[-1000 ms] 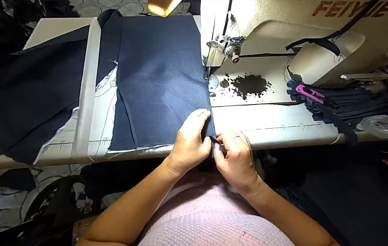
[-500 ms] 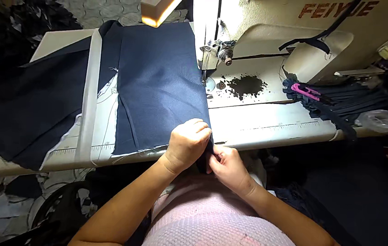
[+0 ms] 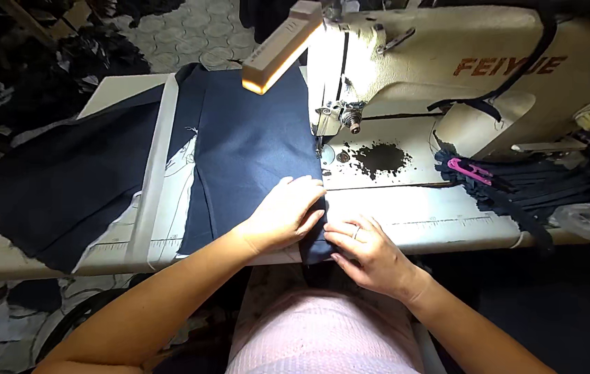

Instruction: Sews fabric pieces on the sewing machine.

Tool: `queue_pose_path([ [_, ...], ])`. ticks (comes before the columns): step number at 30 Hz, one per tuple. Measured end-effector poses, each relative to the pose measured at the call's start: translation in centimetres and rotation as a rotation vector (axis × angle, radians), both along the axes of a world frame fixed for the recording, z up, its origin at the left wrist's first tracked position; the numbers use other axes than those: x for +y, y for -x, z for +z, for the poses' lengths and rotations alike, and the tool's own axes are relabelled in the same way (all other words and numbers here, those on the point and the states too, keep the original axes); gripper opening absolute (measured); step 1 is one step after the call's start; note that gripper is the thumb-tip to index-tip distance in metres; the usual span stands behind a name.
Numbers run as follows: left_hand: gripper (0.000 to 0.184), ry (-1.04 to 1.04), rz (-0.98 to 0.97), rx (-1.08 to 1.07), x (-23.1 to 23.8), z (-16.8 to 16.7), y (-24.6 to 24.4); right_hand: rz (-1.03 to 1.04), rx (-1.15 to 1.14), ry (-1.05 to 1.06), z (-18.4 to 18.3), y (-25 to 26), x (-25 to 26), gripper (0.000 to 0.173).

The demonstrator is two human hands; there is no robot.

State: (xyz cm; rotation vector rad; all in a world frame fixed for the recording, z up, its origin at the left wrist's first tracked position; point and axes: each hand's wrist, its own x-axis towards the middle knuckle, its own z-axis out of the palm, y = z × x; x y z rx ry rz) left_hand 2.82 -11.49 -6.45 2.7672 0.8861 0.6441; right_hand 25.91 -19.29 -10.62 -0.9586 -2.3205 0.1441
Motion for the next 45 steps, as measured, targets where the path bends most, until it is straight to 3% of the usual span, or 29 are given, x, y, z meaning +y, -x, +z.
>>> queue_pose_path([
  [7, 0.05, 0.085, 0.071, 0.092, 0.3, -2.2, 0.3, 0.095, -0.031, 0.013, 0.6, -1.1, 0.5, 0.034],
  [31, 0.056, 0.183, 0.11, 0.178, 7.1, -1.1, -0.1, 0.032, -0.11, 0.019, 1.7, -0.4, 7.3, 0.036],
  [36, 0.051, 0.185, 0.171, 0.147, 5.6, -0.8, -1.0, 0.064, -0.14, 0.048, 2.2, -0.7, 7.9, 0.04],
  [45, 0.057, 0.172, 0.07, 0.121, 5.9, -1.7, 0.8, 0.067, -0.126, -0.004, 2.1, -1.4, 7.7, 0.035],
])
